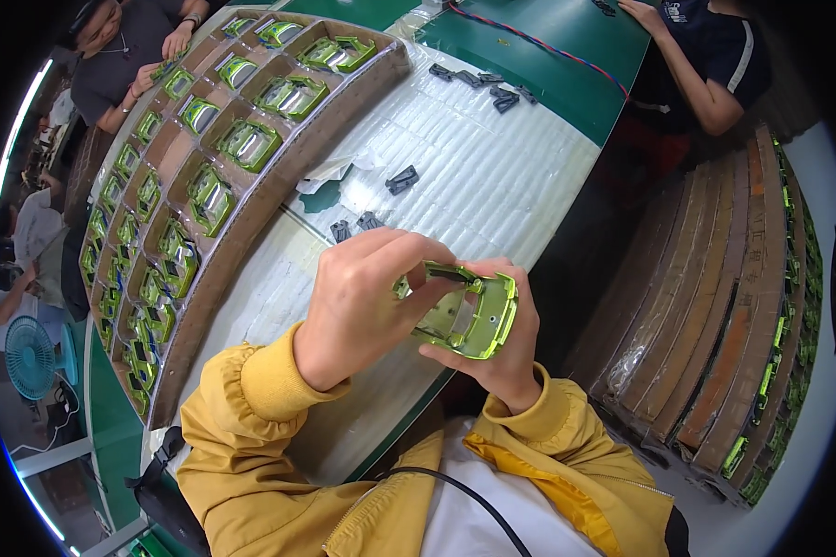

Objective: The person assembles toy cars by attaching parts into car bodies by hand and placing them into a tray. The person moves the full tray onto a stack, sets a new tray on the table, and fits parts onto more car bodies.

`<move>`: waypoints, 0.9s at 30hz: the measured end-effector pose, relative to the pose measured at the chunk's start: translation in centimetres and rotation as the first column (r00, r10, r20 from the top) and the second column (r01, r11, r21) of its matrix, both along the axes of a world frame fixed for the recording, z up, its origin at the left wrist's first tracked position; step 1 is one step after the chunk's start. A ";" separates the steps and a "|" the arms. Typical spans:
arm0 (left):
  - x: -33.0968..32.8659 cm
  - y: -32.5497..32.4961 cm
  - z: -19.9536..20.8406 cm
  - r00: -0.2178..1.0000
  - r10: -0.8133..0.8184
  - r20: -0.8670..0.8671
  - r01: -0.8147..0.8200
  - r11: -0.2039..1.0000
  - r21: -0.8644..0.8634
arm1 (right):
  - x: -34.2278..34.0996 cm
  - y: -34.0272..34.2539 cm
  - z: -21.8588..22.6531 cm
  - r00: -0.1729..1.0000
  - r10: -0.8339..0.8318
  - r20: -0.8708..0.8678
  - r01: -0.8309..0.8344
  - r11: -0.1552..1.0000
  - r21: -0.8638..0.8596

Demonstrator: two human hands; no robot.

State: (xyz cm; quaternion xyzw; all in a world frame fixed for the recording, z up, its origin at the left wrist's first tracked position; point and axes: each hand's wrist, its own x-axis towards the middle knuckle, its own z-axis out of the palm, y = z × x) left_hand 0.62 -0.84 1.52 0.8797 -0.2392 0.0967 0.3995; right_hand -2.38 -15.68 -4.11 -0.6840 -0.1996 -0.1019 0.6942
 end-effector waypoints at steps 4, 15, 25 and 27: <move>0.7 0.6 0.3 0.993 -0.107 0.053 0.106 0.994 0.029 | -0.2 0.0 -0.2 1.000 0.003 0.029 -0.001 0.997 -0.079; 0.6 0.7 -0.6 0.958 -0.156 0.241 0.205 0.959 -0.194 | 0.4 -0.4 2.8 0.970 0.073 0.231 -0.045 0.991 -0.127; 0.7 2.1 -1.2 0.919 -0.372 0.130 0.367 0.688 -0.626 | 1.0 -0.3 4.9 0.999 0.004 -0.042 -0.010 0.992 -0.130; 0.2 2.0 -0.6 0.944 -0.326 0.049 0.282 0.721 -0.633 | 0.6 -0.1 4.9 0.997 -0.062 0.039 0.069 0.972 -0.226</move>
